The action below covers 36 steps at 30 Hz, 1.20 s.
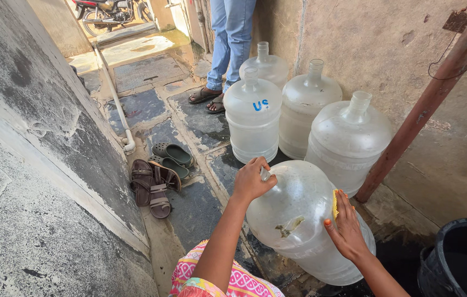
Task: The person wipes the exterior of large plastic jugs with a yellow sponge and pours a liquid from a small bowl into one of the jugs.
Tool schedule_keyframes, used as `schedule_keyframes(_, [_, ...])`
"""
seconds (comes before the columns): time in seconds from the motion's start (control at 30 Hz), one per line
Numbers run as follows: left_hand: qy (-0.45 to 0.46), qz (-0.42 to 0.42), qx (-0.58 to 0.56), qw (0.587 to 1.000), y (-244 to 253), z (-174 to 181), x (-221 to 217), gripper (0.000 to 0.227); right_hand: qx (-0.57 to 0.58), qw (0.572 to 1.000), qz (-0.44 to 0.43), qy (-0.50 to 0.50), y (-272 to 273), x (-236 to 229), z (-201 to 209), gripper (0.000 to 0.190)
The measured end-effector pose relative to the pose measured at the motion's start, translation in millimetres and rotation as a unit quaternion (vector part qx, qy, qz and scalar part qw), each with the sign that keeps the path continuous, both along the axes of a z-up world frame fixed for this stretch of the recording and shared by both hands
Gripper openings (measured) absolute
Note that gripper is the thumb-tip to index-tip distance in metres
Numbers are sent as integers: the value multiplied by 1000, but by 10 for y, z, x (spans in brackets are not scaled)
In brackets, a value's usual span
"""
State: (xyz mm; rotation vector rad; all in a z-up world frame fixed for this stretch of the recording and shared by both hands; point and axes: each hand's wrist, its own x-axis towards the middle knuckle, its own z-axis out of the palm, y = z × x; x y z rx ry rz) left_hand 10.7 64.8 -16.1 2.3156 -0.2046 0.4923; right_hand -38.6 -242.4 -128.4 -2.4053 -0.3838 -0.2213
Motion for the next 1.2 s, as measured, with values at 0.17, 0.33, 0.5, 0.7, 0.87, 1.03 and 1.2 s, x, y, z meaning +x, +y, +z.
schedule_keyframes(0.17, [0,3,2,1000,-38,13,4,34,-8,1000,-3,4,-38,6,3,109])
schedule_keyframes(0.33, [8,3,2,1000,-46,2,11,34,-10,1000,-2,7,-56,6,-14,108])
schedule_keyframes(0.5, [-1,3,0,1000,-16,-14,13,33,-19,1000,-1,12,-51,35,-41,106])
schedule_keyframes(0.7, [-17,2,-24,1000,75,-58,-31,33,-27,1000,1,3,12,77,-16,102])
schedule_keyframes(0.87, [-17,13,-28,999,198,-140,-48,33,-65,993,-25,-93,141,38,28,96])
schedule_keyframes(1.03, [-17,5,-32,999,311,-189,-31,32,-15,998,-53,-34,322,-47,54,97])
schedule_keyframes(1.2, [-15,-5,-18,1000,336,-167,-26,33,77,997,-7,-13,429,-55,129,105])
